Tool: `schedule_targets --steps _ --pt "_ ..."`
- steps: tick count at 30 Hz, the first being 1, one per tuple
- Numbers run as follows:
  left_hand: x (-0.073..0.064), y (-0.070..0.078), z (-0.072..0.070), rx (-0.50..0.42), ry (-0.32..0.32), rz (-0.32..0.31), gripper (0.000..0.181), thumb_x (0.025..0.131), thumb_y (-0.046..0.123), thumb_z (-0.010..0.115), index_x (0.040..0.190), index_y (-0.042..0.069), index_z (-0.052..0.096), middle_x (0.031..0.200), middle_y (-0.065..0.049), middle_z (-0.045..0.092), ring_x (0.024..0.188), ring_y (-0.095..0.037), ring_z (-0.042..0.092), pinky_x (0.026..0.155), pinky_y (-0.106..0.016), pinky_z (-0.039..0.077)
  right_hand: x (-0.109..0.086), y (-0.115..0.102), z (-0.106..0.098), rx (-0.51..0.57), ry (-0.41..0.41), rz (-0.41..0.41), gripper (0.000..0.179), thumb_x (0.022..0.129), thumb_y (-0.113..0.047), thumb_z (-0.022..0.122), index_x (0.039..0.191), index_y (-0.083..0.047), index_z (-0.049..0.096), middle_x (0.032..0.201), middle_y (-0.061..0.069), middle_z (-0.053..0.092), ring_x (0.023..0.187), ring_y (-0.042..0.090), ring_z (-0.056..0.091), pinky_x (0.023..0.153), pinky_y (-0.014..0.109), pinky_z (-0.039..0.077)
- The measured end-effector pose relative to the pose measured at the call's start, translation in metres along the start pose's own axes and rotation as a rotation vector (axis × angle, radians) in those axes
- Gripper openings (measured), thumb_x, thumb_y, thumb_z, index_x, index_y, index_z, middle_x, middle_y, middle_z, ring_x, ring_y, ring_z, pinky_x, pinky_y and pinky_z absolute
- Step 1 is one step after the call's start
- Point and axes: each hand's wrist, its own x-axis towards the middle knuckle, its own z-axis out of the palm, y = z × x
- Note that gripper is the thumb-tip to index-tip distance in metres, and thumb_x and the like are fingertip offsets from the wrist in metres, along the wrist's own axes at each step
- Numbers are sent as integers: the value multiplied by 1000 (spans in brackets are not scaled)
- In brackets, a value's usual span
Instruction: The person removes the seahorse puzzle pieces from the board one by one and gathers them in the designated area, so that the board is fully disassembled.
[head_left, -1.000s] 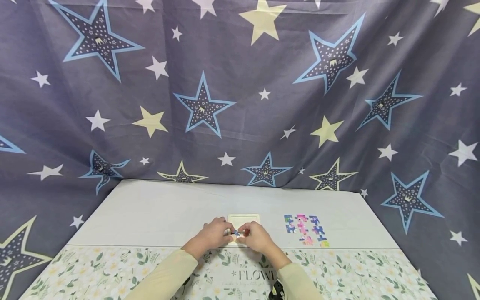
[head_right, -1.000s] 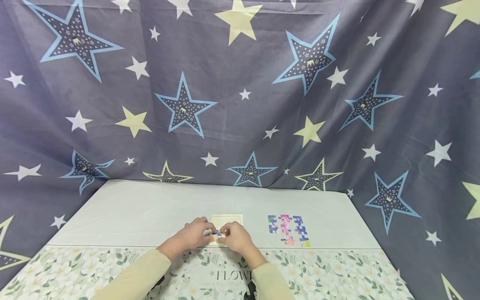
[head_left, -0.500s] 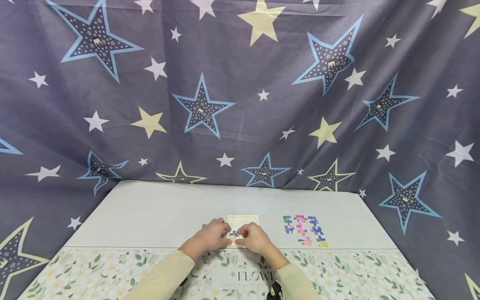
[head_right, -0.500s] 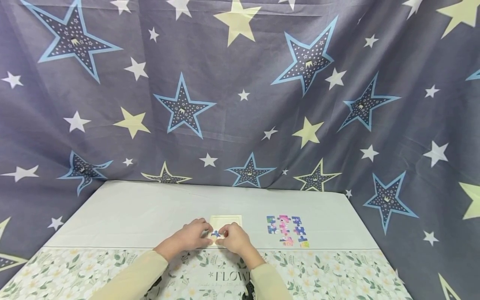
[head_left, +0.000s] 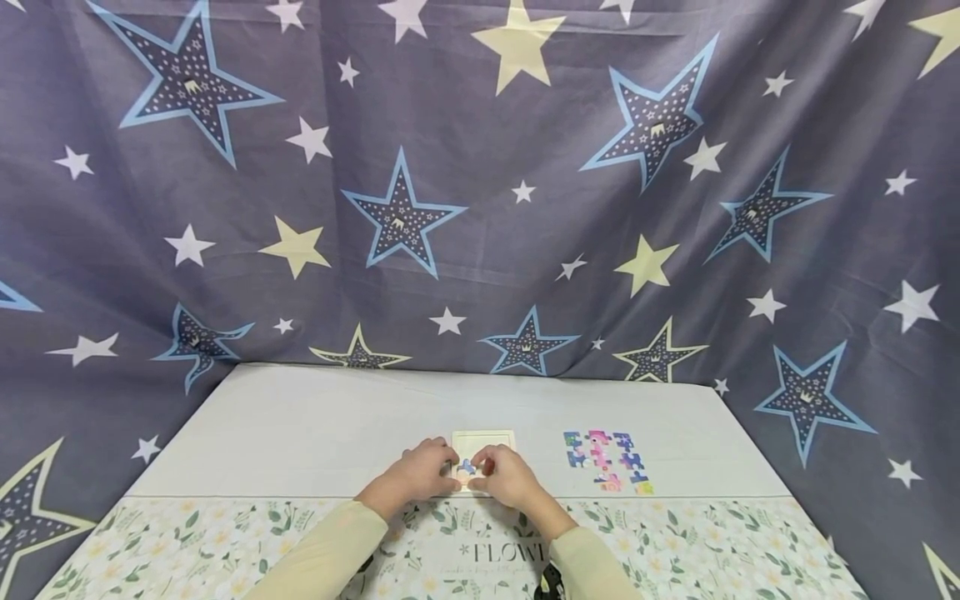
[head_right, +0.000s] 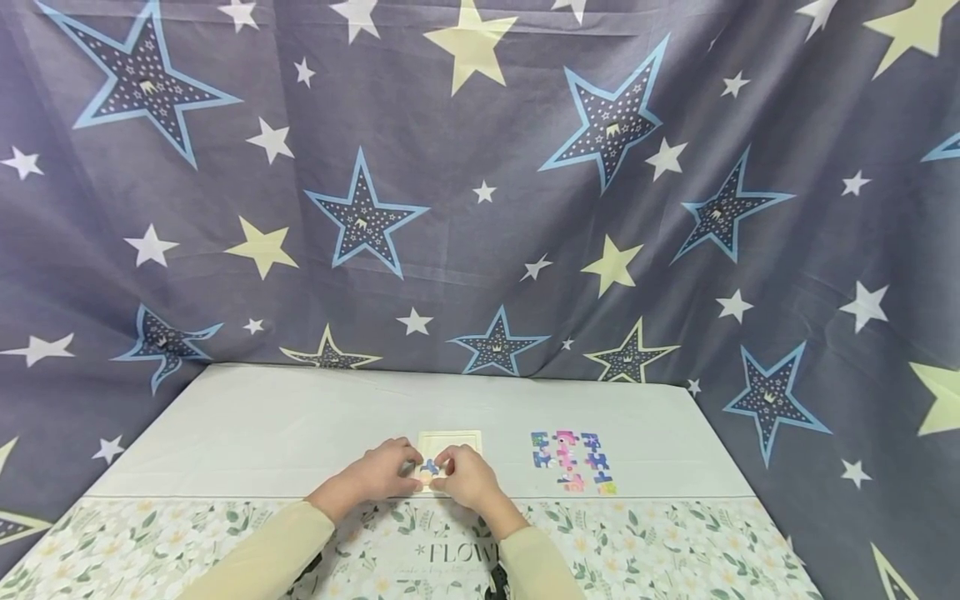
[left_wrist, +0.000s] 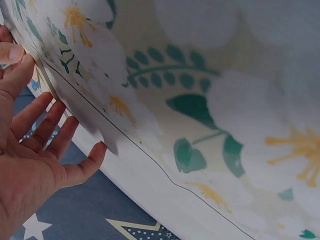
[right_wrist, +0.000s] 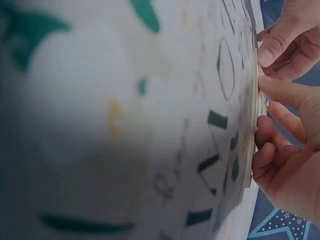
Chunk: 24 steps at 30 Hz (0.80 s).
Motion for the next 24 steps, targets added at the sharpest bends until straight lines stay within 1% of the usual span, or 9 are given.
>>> schedule_targets --steps 6,10,16,19,24 --pt "0 0 1 -9 11 12 40 78 36 72 108 11 66 94 1 57 88 -15 51 86 -53 47 1 0 2 14 -3 -14 26 79 -16 74 102 -9 63 79 -2 55 67 10 48 57 24 40" --pt "0 0 1 -7 8 1 40 78 37 73 108 11 66 95 2 57 88 -14 51 87 -53 46 2 -1 2 7 0 -27 26 79 -16 74 102 -9 64 79 -2 56 67 9 48 58 24 41" --pt "1 0 1 -18 4 -15 41 77 38 72 108 12 66 93 2 57 88 -14 51 92 -57 44 2 -2 1 -70 5 -52 26 79 -20 74 101 -10 65 79 -3 57 66 8 49 57 23 41" --pt "1 0 1 -25 2 -12 40 77 37 72 108 12 66 93 2 56 88 -14 51 92 -58 43 1 -2 -1 -110 5 -57 26 78 -22 74 100 -10 65 78 -4 56 65 7 48 56 22 40" --pt "1 0 1 -22 8 0 38 77 37 72 105 11 66 93 1 56 87 -15 51 89 -56 45 0 -1 -3 -135 16 -72 26 77 -25 75 97 -11 66 78 -4 57 64 7 47 57 21 39"
